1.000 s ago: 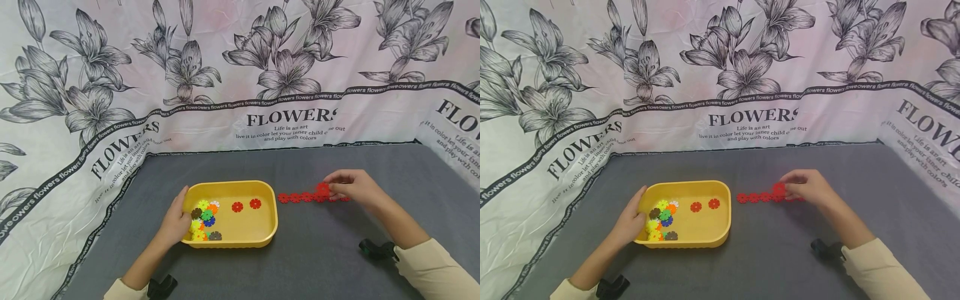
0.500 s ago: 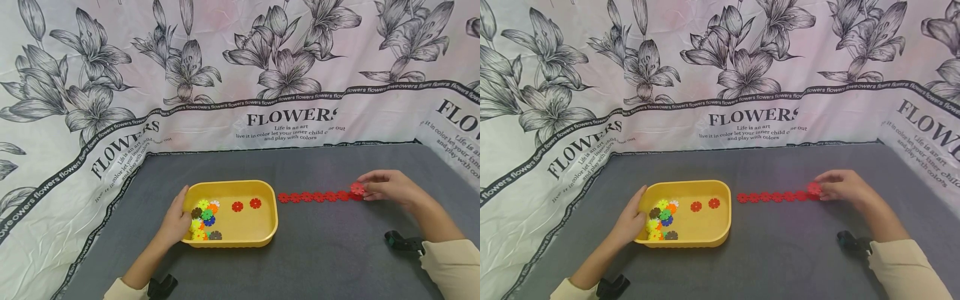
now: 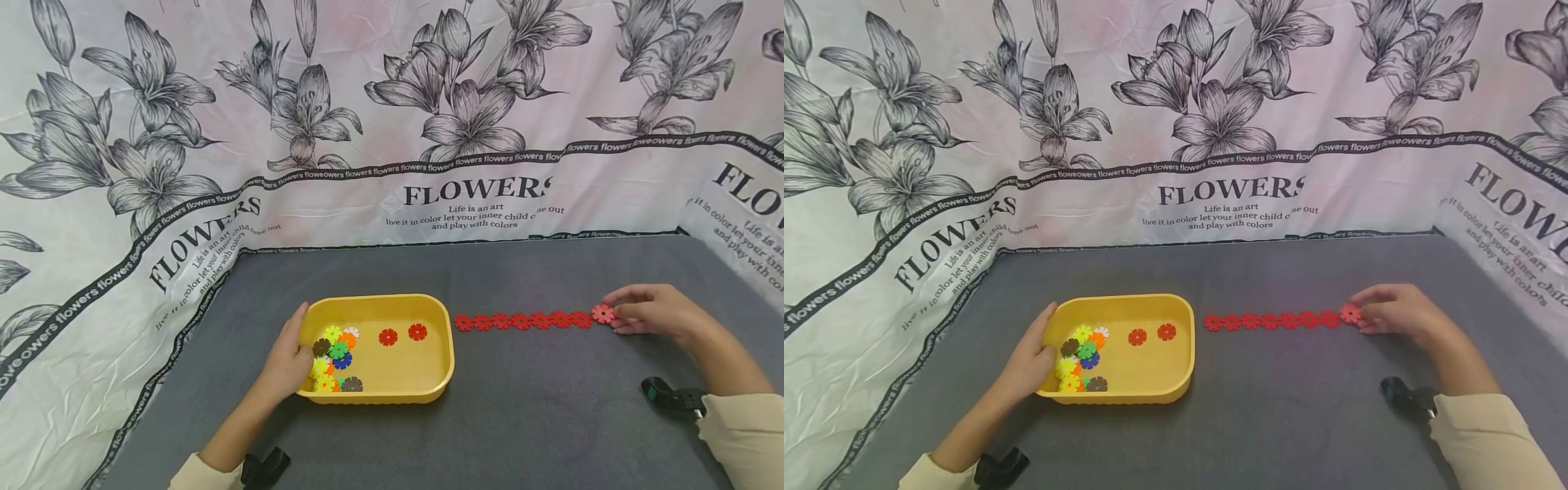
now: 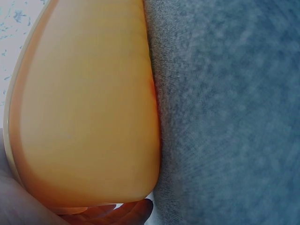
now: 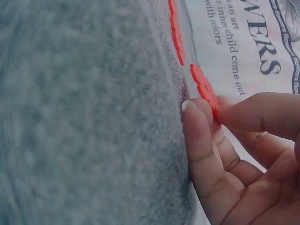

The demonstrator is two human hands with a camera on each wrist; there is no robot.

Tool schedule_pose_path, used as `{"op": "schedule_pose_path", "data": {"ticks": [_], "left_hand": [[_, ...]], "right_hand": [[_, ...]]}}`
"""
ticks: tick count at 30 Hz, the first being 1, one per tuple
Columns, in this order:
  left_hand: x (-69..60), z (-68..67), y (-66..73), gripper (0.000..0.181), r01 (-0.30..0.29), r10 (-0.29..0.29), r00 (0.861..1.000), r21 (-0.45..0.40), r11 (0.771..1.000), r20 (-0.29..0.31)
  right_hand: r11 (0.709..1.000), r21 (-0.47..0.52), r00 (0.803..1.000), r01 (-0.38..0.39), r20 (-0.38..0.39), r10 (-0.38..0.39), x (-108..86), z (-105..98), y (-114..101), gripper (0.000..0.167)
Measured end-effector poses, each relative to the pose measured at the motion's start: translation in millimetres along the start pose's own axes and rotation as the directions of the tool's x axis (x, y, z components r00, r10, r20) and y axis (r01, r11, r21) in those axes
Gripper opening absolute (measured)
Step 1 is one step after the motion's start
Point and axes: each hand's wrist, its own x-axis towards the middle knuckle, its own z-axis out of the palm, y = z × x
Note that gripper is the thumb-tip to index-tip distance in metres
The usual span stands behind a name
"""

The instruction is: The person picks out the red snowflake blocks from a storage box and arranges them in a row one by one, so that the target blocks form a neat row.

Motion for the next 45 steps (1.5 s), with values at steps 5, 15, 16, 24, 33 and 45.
{"op": "schedule_pose_path", "data": {"ticks": [5, 15, 16, 24, 33, 45], "left_hand": [[0.0, -0.1, 0.3, 0.074, 0.007, -0.007, 1.000, 0.012, 1.000, 0.001], [-0.2, -0.8, 0.2, 0.075, 0.010, -0.010, 1.000, 0.009, 1.000, 0.004], [-0.1, -0.8, 0.0, 0.075, 0.009, -0.009, 1.000, 0.009, 1.000, 0.004], [0.3, 0.0, -1.8, 0.075, 0.010, -0.010, 1.000, 0.008, 1.000, 0.008], [-0.1, -0.5, 0.5, 0.075, 0.009, -0.009, 1.000, 0.014, 1.000, 0.004], [-0.1, -0.9, -0.8, 0.074, -0.004, 0.004, 1.000, 0.008, 1.000, 0.006]], "right_hand": [[0.995, -0.097, 1.000, -0.030, -0.006, 0.029, 0.1, 2, -4, 0.033], [0.964, -0.267, 1.000, -0.020, -0.003, 0.020, 0.7, 8, -9, 0.038], [0.957, -0.288, 1.000, -0.019, -0.014, 0.016, 0.7, 10, -9, 0.039], [0.908, -0.418, 0.997, -0.019, -0.071, -0.012, 1.5, 17, -11, 0.032], [0.889, -0.457, 0.998, -0.004, -0.058, -0.025, 4.0, 16, -9, 0.029], [0.871, -0.490, 0.998, 0.031, -0.036, -0.056, 4.1, 18, -8, 0.041]]}}
